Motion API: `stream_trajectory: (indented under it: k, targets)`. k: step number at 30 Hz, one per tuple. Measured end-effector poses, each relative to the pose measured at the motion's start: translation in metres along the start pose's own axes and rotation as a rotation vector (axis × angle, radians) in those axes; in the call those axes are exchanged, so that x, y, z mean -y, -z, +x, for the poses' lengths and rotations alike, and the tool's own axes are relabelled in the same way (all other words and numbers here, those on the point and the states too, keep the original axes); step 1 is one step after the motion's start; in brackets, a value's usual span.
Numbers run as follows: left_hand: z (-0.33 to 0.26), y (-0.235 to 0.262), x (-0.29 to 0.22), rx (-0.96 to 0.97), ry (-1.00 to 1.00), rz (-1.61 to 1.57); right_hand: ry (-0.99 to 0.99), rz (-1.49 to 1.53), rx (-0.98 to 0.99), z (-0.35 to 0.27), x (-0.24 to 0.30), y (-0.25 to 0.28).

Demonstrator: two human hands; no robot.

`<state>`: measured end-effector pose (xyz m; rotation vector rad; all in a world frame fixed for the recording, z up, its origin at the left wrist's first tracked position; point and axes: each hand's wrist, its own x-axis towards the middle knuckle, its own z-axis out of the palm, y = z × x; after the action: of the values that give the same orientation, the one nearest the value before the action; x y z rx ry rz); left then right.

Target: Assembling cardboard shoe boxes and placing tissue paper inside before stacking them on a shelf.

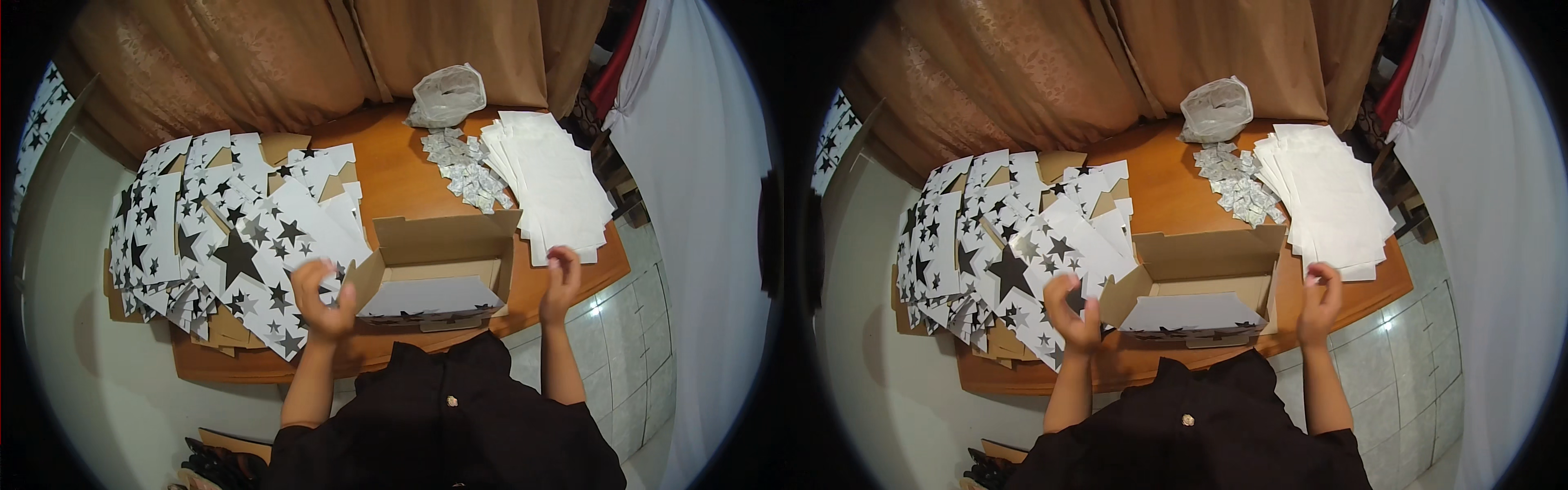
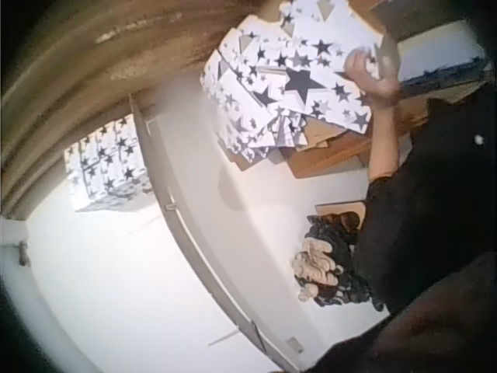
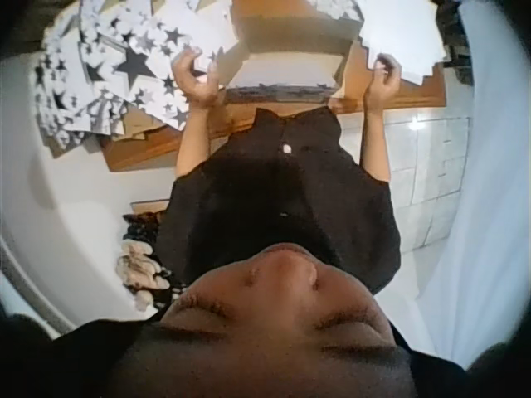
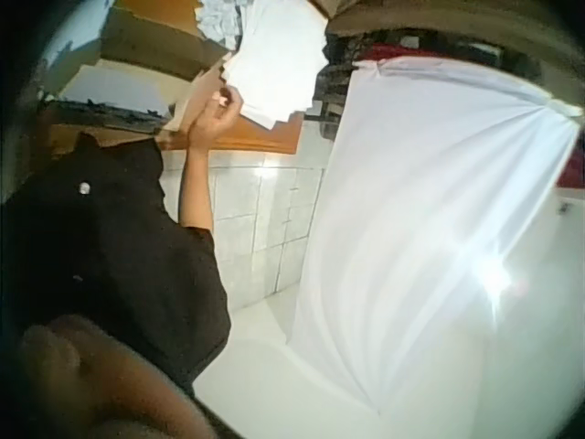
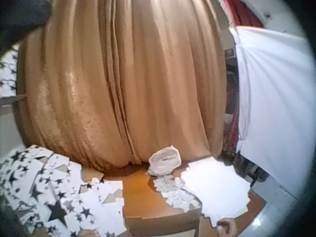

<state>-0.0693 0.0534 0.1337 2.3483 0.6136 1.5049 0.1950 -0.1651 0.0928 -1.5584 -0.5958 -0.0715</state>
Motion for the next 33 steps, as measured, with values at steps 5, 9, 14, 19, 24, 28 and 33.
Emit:
stream_trajectory:
  k: [5,9,14,19,24,28,33]
  targets:
    - [0.025,-0.014,-0.028,0.258,0.085,-0.03,0.404,-0.401,0.282,-0.028,0.031,-0.006]
    - [0.013,-0.047,-0.044,1.056,0.132,0.137,0.448,-0.496,0.676,-0.023,0.067,-0.036]
    - [0.03,-0.052,-0.059,1.579,0.325,0.025,0.486,-0.627,0.861,-0.024,0.044,-0.025]
    - [0.022,-0.079,-0.033,0.955,0.012,-0.09,0.649,-0.665,0.964,-0.028,0.032,0.0]
    - [0.013,-0.105,-0.011,0.865,-0.119,0.212,0.627,-0.695,1.033,-0.027,0.031,0.023]
    - [-0.007,-0.106,-0.003,0.786,-0.037,0.085,0.533,-0.752,1.023,-0.031,0.027,0.039]
    - [-0.04,-0.106,0.005,0.898,-0.146,0.003,0.573,-0.591,0.817,-0.042,0.026,0.036]
